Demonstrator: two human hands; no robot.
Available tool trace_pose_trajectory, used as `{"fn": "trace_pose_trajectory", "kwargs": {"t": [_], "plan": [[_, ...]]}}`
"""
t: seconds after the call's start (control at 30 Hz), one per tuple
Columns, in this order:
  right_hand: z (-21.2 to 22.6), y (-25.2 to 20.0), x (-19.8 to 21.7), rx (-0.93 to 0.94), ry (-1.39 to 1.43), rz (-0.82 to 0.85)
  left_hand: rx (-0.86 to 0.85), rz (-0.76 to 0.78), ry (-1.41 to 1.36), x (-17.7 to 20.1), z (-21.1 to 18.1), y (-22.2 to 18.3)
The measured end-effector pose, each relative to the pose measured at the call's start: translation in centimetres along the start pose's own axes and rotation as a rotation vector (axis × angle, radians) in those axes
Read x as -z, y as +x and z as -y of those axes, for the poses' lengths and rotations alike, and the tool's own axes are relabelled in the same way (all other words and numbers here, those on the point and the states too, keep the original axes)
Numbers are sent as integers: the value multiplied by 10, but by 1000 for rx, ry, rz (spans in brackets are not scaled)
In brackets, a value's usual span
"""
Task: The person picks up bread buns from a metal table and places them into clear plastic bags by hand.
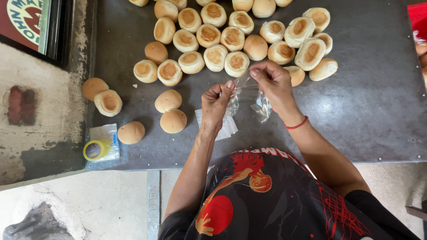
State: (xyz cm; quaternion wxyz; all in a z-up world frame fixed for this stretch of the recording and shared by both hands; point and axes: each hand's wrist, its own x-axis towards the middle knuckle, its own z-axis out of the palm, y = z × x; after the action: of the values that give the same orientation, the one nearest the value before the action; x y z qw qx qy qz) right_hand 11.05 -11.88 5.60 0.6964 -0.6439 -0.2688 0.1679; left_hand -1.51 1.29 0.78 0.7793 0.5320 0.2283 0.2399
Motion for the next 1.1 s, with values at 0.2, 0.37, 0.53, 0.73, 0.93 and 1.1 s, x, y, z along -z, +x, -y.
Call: {"fn": "trace_pose_trajectory", "kwargs": {"t": [0.2, 0.37, 0.53, 0.73, 0.93, 1.1], "plan": [[19, -9, -34, 667, -538, 186, 132, -3, -220, 33, 9, -9], [-36, -3, -76, 383, -200, 367, -41, -69, -424, 88, 9, -52], [-81, -14, -168, 552, -457, 538, -287, -474, -80, 137, -56, -105], [-85, -41, -205, 977, -889, 851, -554, -711, 87, 122, -105, -142], [-119, 3, -173, 253, -134, 610, -740, -638, 714, 133, -87, -139], [-106, 42, -47, -607, 792, 160, -531, -633, 570, 124, -72, -118]]}}
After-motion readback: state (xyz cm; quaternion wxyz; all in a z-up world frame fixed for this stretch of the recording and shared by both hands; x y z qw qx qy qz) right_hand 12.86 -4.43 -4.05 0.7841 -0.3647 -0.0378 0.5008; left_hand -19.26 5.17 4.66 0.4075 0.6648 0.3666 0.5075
